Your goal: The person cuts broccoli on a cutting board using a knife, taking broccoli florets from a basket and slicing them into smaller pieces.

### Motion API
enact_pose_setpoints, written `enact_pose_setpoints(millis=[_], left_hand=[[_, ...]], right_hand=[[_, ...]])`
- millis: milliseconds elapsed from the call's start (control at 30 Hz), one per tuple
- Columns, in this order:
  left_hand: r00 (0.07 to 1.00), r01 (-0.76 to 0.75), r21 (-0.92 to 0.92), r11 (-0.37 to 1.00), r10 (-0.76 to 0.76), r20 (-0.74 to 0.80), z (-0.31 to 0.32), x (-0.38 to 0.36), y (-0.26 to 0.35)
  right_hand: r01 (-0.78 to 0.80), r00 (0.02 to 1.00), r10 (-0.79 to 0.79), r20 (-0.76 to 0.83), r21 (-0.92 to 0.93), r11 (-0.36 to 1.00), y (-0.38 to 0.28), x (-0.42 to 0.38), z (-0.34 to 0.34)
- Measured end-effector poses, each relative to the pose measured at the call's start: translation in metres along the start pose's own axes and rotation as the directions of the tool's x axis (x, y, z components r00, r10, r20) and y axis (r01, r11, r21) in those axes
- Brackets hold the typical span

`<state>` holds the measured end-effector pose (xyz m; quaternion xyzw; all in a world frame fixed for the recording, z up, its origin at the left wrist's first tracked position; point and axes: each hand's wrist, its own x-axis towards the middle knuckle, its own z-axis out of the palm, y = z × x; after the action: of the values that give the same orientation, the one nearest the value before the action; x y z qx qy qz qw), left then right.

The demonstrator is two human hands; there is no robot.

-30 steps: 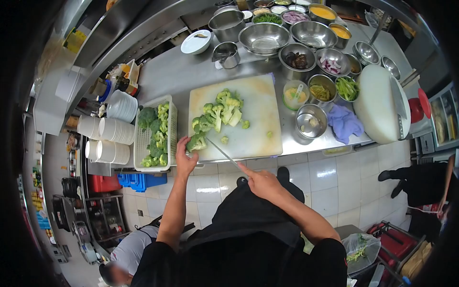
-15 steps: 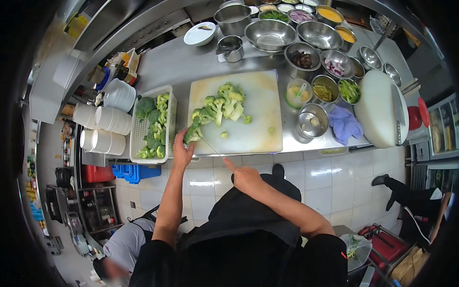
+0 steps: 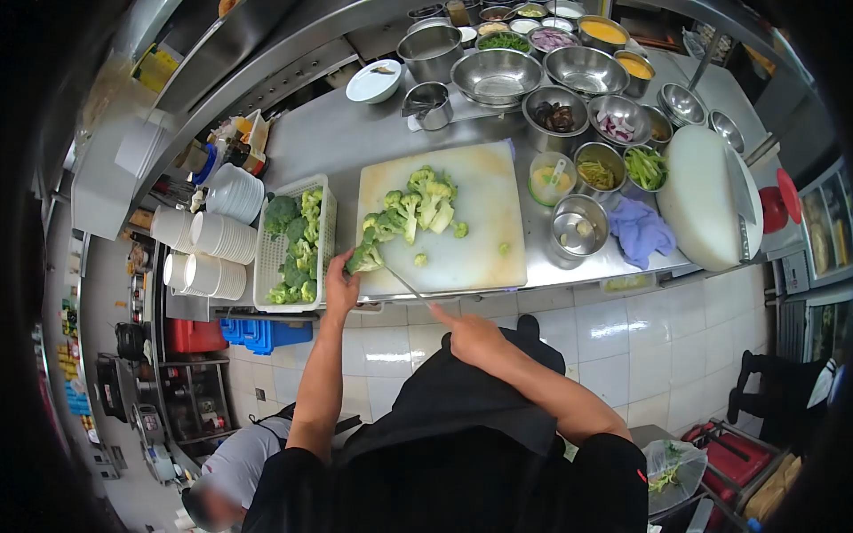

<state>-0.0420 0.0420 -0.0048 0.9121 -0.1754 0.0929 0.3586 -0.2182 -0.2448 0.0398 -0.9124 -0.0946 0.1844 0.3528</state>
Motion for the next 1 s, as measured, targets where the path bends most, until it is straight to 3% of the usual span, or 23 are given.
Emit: enact_pose_setpoints(millis=[33,100,300,567,733,800,1000], left_hand=[[1.000,0.000,0.000,1.000,0.000,0.002,-0.003,0.001,0.008],[0.989,0.142,0.034,0.989,-0.143,0.030,-0.004,0.001,0.023],[0.975,0.220,0.129,0.967,-0.219,-0.029,0.010,0.002,0.032],[0.986,0.156,0.167,0.973,-0.143,-0.088,0.019,0.002,0.020],[0.987,0.142,0.164,0.976,-0.127,-0.097,0.018,0.004,0.029],[0.961,0.272,0.168,0.948,-0.276,0.003,0.016,0.005,0.033],[0.968,0.250,0.129,0.960,-0.253,0.003,0.017,0.004,0.029]], right_hand=[[-0.021,1.000,0.020,-0.021,-0.040,0.999,-0.005,-0.006,-0.007],[-0.026,0.999,0.025,-0.026,-0.049,0.998,-0.017,-0.011,-0.019],[0.018,0.999,-0.023,-0.048,-0.106,0.994,-0.024,-0.015,-0.012],[0.011,1.000,-0.011,0.000,-0.098,0.995,-0.036,-0.010,-0.015],[0.033,0.991,-0.048,-0.121,-0.120,0.992,-0.034,-0.010,-0.003],[0.026,0.994,-0.041,-0.104,-0.137,0.990,-0.038,-0.014,-0.009],[0.021,0.996,-0.031,-0.085,-0.117,0.993,-0.040,-0.003,-0.007]])
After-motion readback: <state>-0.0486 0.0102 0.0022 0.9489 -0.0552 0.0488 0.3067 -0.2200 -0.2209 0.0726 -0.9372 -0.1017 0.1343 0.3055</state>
